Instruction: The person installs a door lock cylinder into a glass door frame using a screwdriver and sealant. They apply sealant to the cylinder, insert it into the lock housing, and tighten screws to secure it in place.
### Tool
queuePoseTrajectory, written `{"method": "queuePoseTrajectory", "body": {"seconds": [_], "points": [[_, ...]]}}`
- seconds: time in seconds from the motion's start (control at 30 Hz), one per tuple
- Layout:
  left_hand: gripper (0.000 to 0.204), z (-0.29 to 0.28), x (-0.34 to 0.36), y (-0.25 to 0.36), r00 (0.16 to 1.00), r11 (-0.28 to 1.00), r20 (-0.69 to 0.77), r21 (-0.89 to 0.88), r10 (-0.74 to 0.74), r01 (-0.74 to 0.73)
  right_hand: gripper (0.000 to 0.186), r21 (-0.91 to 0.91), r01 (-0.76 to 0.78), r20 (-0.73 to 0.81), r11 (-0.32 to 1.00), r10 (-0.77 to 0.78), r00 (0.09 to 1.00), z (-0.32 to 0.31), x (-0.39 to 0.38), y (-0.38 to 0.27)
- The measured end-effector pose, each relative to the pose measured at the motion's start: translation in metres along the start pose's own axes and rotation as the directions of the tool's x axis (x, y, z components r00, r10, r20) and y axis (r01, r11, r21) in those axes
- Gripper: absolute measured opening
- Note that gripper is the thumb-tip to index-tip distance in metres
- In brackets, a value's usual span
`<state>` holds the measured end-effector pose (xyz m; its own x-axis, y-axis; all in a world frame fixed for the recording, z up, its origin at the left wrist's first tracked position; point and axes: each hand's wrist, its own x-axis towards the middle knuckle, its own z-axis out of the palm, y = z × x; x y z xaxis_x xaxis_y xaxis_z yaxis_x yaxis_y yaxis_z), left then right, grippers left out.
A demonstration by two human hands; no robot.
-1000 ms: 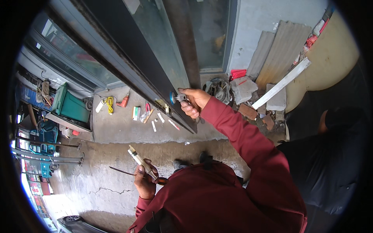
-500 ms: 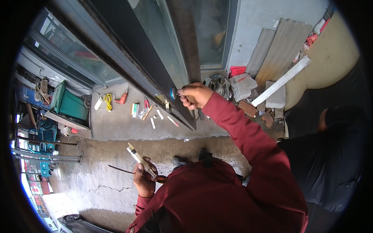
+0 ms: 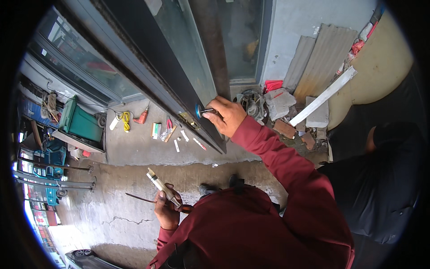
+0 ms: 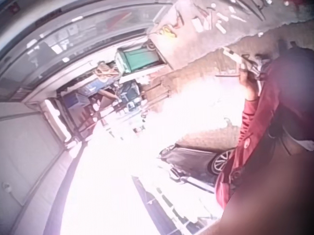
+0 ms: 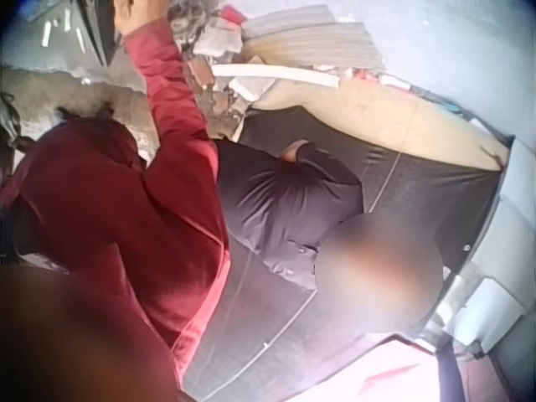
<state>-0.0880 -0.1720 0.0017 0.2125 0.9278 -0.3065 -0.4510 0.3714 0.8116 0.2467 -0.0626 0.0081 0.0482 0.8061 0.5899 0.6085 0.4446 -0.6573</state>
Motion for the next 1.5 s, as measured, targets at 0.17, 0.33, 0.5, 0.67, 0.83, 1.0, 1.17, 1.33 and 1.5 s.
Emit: {"method": "queuePoseTrajectory", "body": {"seconds": [0.17, 0.33, 0.5, 0.67, 0.83, 1.0, 1.17, 1.33, 1.5], "points": [[0.043, 0.0, -0.003, 0.0, 1.0, 1.0, 0.003, -0.013, 0.014, -0.014, 0.036, 0.524, -0.677, 0.425, 0.518, 0.53, 0.734, 0.003, 0.003, 0.01], [0.043, 0.002, -0.004, 0.0, 1.0, 1.0, -0.025, 0.01, 0.009, -0.009, 0.018, 0.579, -0.602, 0.426, 0.551, 0.425, 0.799, 0.004, 0.008, 0.012], [0.044, 0.002, -0.005, 0.001, 1.0, 1.0, -0.028, 0.014, 0.008, -0.007, 0.014, 0.521, -0.598, 0.355, 0.608, 0.483, 0.8, 0.005, 0.006, 0.001], [0.045, 0.001, -0.005, 0.003, 1.0, 0.999, 0.001, 0.03, 0.011, -0.011, 0.023, 0.544, -0.706, 0.424, 0.454, 0.577, 0.698, 0.005, 0.014, 0.002], [0.045, 0.002, -0.006, 0.004, 1.0, 0.999, -0.005, 0.036, 0.007, -0.006, 0.023, 0.591, -0.759, 0.527, 0.274, 0.582, 0.62, 0.004, 0.018, 0.008], [0.044, 0.003, -0.007, 0.005, 1.0, 1.0, 0.007, 0.025, 0.011, -0.012, 0.024, 0.574, -0.751, 0.535, 0.328, 0.544, 0.646, 0.002, 0.017, 0.013], [0.044, 0.003, -0.009, 0.004, 0.999, 0.999, -0.001, 0.01, 0.034, -0.034, 0.026, 0.484, -0.617, 0.418, 0.621, 0.455, 0.786, 0.0, 0.016, 0.023], [0.044, 0.001, -0.012, 0.002, 0.998, 0.999, -0.04, 0.008, 0.042, -0.042, 0.026, 0.578, -0.667, 0.491, 0.47, 0.452, 0.745, -0.016, 0.01, 0.034], [0.045, -0.001, -0.01, 0.001, 0.998, 0.999, -0.046, 0.004, 0.041, -0.041, 0.026, 0.499, -0.665, 0.366, 0.556, 0.56, 0.743, -0.038, -0.005, 0.038]]}}
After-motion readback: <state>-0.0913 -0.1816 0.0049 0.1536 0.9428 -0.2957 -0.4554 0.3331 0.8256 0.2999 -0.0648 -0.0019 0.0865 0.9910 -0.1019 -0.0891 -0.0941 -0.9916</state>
